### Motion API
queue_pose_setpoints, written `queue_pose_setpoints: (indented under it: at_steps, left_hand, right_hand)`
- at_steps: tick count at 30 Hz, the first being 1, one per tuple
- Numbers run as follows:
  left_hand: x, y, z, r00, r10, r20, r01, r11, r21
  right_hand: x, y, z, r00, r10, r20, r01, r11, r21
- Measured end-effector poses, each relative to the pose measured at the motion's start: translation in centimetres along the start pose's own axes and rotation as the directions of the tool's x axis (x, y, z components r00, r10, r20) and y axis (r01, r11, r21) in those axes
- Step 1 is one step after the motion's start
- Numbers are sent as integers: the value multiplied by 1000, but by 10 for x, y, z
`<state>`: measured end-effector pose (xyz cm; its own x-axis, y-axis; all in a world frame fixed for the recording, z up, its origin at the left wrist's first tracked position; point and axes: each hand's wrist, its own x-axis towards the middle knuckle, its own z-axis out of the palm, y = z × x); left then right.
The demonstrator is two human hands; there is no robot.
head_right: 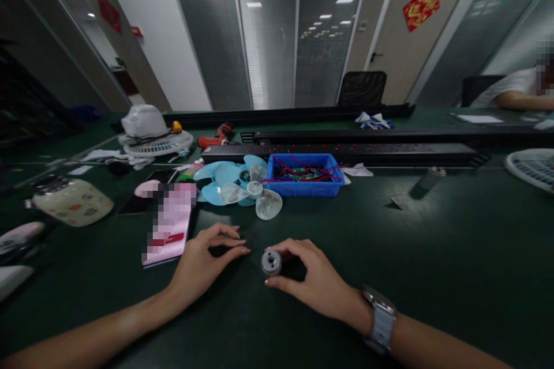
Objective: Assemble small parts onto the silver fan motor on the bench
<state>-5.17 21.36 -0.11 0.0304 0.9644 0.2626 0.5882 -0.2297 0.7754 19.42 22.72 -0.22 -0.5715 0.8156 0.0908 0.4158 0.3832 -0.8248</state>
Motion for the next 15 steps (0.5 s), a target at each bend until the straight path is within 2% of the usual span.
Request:
queue_pose_setpoints:
  at_steps: [2,4,8,11,15]
  left_hand:
    - [2,12,3,999,6,-39,-11,992,-128]
    - [3,27,7,998,46,-31,-53,969,-243]
    - [2,50,15,991,96,91,-63,949,-309]
    - [2,52,17,982,96,163,-36,941,-337]
    - [1,49,17,979,111,172,-45,936,-349]
  right_hand:
    - [0,0,0,1000,3,10,-3,1000,2]
    - [0,0,0,1000,0,8,0,1000,-1]
    - [0,0,1,1000,-12,-18,11,1000,-15]
    - [1,-1,2,1000,-23,-19,22,1000,-21]
    - [1,-4,0,999,-41,-8,41,999,-14]
